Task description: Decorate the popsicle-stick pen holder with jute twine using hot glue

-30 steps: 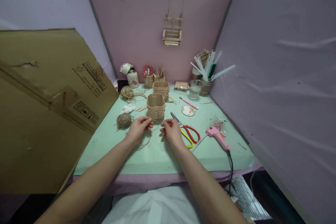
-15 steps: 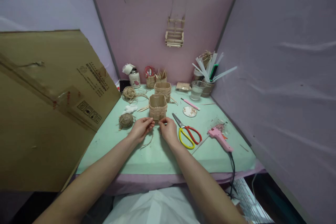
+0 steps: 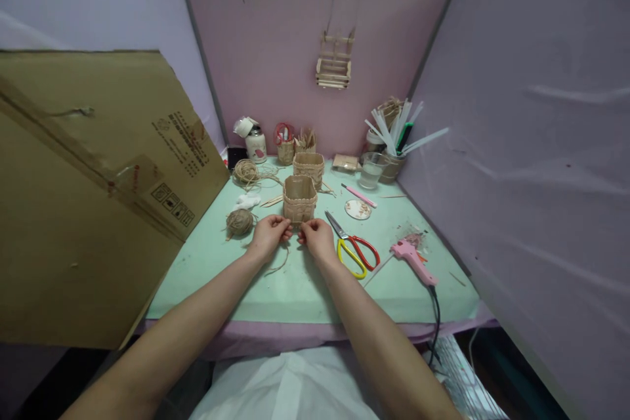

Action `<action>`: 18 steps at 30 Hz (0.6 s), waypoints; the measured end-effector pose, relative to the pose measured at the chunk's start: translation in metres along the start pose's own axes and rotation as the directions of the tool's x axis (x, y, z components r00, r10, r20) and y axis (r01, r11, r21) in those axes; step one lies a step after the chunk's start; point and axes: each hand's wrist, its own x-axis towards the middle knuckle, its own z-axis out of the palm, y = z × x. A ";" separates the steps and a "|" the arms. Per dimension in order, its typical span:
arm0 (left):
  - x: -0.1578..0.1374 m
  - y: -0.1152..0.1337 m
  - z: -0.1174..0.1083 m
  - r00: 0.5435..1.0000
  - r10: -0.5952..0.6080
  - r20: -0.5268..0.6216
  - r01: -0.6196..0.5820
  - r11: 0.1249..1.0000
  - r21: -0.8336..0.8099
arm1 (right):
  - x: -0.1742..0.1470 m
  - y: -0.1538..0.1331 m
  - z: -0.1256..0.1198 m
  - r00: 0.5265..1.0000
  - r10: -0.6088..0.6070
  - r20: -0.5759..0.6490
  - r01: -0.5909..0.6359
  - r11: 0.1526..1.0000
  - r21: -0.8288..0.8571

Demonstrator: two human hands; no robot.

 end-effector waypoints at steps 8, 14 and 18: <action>0.000 -0.003 -0.008 0.987 0.157 -0.026 -0.146 0.960 0.241 | 0.006 0.001 -0.004 0.991 -0.129 -0.024 0.123 0.976 -0.179; -0.006 -0.001 -0.012 0.989 0.147 0.034 -0.150 0.923 0.355 | 0.001 -0.005 -0.006 0.971 -0.241 -0.010 0.222 0.912 -0.345; -0.009 0.000 -0.006 0.984 -0.061 0.167 0.018 0.969 0.245 | 0.000 -0.009 -0.007 0.958 -0.286 0.004 0.261 0.869 -0.421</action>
